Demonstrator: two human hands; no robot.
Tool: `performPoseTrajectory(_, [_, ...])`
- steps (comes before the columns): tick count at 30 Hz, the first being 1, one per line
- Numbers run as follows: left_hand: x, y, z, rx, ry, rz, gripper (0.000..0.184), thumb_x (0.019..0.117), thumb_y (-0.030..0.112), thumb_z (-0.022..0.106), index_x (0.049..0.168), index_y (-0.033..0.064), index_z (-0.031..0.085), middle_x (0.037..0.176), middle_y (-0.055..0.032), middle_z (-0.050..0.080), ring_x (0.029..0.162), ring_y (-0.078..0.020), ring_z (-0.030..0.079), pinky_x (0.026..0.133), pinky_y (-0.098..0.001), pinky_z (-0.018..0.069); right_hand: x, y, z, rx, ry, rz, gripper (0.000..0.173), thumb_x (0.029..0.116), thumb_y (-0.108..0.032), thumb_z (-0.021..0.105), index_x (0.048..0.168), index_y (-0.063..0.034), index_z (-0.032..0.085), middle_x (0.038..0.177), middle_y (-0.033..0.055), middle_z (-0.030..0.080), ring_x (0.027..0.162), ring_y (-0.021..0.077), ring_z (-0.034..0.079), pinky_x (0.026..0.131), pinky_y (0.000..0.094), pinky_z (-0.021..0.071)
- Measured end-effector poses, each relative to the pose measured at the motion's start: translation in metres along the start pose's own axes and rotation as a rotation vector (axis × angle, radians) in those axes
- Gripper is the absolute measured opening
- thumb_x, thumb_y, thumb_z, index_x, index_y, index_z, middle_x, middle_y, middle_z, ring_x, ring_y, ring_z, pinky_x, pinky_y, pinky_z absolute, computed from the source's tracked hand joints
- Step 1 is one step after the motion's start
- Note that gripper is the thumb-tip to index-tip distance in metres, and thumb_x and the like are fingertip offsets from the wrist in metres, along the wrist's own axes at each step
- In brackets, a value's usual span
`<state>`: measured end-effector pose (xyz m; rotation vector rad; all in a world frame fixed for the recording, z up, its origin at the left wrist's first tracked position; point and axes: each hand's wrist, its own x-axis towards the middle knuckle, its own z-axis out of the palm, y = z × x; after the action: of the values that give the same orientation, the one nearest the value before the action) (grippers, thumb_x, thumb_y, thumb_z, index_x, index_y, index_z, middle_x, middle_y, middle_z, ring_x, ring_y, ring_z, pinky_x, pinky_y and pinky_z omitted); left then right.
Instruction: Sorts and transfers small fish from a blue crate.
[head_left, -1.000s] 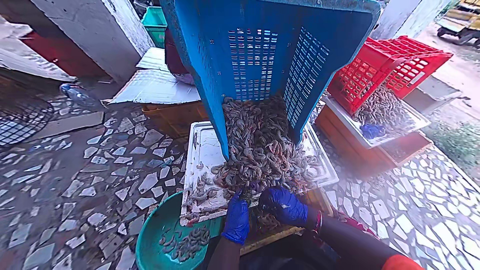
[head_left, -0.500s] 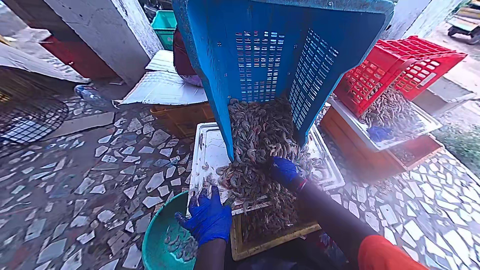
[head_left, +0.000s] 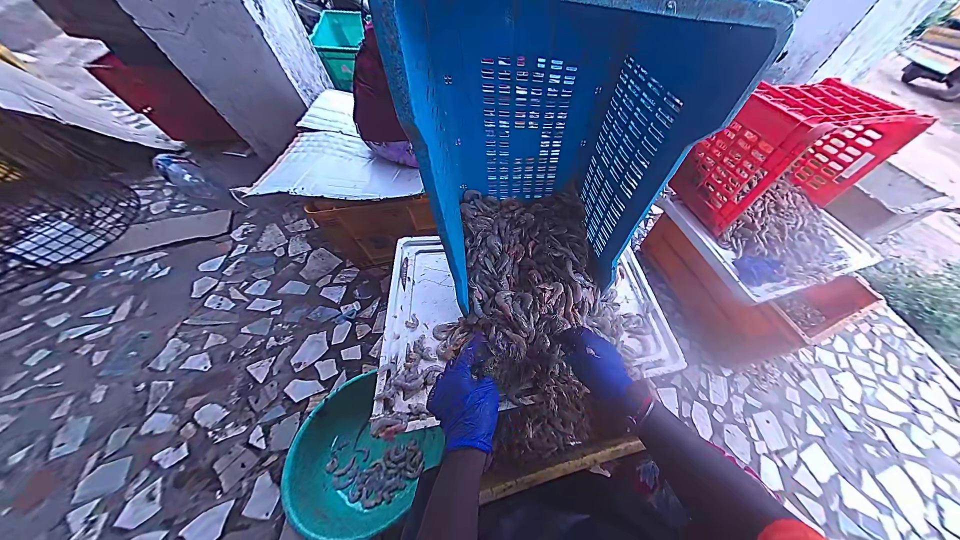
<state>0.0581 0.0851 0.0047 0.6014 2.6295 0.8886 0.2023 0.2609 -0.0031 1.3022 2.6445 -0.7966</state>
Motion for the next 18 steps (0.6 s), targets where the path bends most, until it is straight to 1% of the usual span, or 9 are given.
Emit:
performPoseTrajectory(2, [0.001,-0.002,-0.001,-0.016,0.012,-0.030,0.064,0.0908,0.003,0.058,0.146,0.0358,0.058,0.126,-0.0055,0.072,0.118,-0.0308,0.066,0.101,-0.0603,0.0457,-0.004,-0.005,-0.011,-0.068,-0.091,0.086,0.031,0.0989,-0.035,0.055,0.123,-0.0222,0.069,0.124,0.0055,0.071,0.118,0.0266,0.066,0.094,0.0571,0.0528])
performPoseTrajectory(4, [0.001,0.001,0.002,0.011,0.013,-0.008,0.060,0.0913,0.004,0.059,0.144,0.0340,0.061,0.123,-0.0044,0.074,0.117,-0.0312,0.067,0.103,-0.0606,0.0444,-0.003,-0.007,-0.007,-0.116,-0.143,0.141,0.034,0.0959,-0.042,0.058,0.119,-0.0187,0.069,0.121,0.0086,0.071,0.115,0.0293,0.066,0.091,0.0586,0.0531])
performPoseTrajectory(5, [0.001,0.004,0.005,0.033,0.007,0.015,0.060,0.0909,0.005,0.059,0.143,0.0340,0.062,0.125,-0.0046,0.074,0.118,-0.0322,0.067,0.105,-0.0612,0.0424,-0.003,-0.011,-0.003,-0.125,-0.149,0.156,0.038,0.0946,-0.042,0.060,0.123,-0.0174,0.068,0.124,0.0097,0.070,0.118,0.0302,0.065,0.093,0.0588,0.0528])
performPoseTrajectory(7, [-0.001,0.011,0.009,0.068,-0.013,0.049,0.061,0.0901,0.006,0.060,0.143,0.0366,0.062,0.127,-0.0049,0.073,0.120,-0.0338,0.065,0.108,-0.0616,0.0394,-0.003,-0.022,0.009,-0.124,-0.154,0.155,0.051,0.0958,-0.038,0.060,0.141,-0.0148,0.059,0.136,0.0121,0.065,0.125,0.0321,0.062,0.100,0.0589,0.0502])
performPoseTrajectory(9, [-0.004,0.013,0.011,0.085,-0.055,0.086,0.061,0.0909,0.007,0.058,0.144,0.0375,0.060,0.132,-0.0012,0.070,0.124,-0.0313,0.064,0.111,-0.0608,0.0363,-0.002,-0.032,0.026,-0.149,-0.138,0.094,0.051,0.0978,-0.029,0.057,0.146,-0.0121,0.054,0.138,0.0146,0.064,0.124,0.0348,0.063,0.099,0.0596,0.0510])
performPoseTrajectory(12, [-0.005,0.010,0.012,0.122,-0.107,0.122,0.060,0.0912,0.010,0.060,0.145,0.0378,0.059,0.132,-0.0003,0.070,0.126,-0.0290,0.062,0.115,-0.0603,0.0321,-0.005,-0.041,0.028,-0.184,-0.129,0.004,0.045,0.1010,-0.020,0.052,0.145,-0.0138,0.056,0.138,0.0142,0.064,0.123,0.0350,0.064,0.098,0.0589,0.0518])
performPoseTrajectory(13, [-0.005,0.008,0.011,0.137,-0.125,0.125,0.062,0.0894,0.010,0.062,0.144,0.0389,0.059,0.132,-0.0015,0.070,0.127,-0.0302,0.061,0.114,-0.0605,0.0330,-0.007,-0.040,0.024,-0.183,-0.127,-0.006,0.044,0.1018,-0.021,0.051,0.145,-0.0168,0.058,0.136,0.0128,0.066,0.122,0.0343,0.064,0.098,0.0586,0.0520])
performPoseTrajectory(16, [-0.002,0.007,0.008,0.158,-0.203,0.148,0.068,0.0871,0.006,0.063,0.144,0.0436,0.058,0.141,-0.0094,0.063,0.131,-0.0381,0.055,0.107,-0.0635,0.0382,-0.011,-0.030,0.005,-0.104,-0.143,-0.016,0.034,0.1042,-0.027,0.047,0.132,-0.0223,0.066,0.127,0.0078,0.070,0.118,0.0298,0.066,0.095,0.0581,0.0531])
performPoseTrajectory(18, [-0.004,0.010,0.012,0.153,-0.204,0.185,0.068,0.0861,0.005,0.065,0.142,0.0441,0.060,0.141,-0.0109,0.062,0.132,-0.0392,0.054,0.106,-0.0640,0.0390,-0.012,-0.018,-0.001,-0.041,-0.132,-0.009,0.034,0.1033,-0.027,0.048,0.131,-0.0238,0.067,0.127,0.0053,0.070,0.119,0.0260,0.066,0.097,0.0560,0.0525])
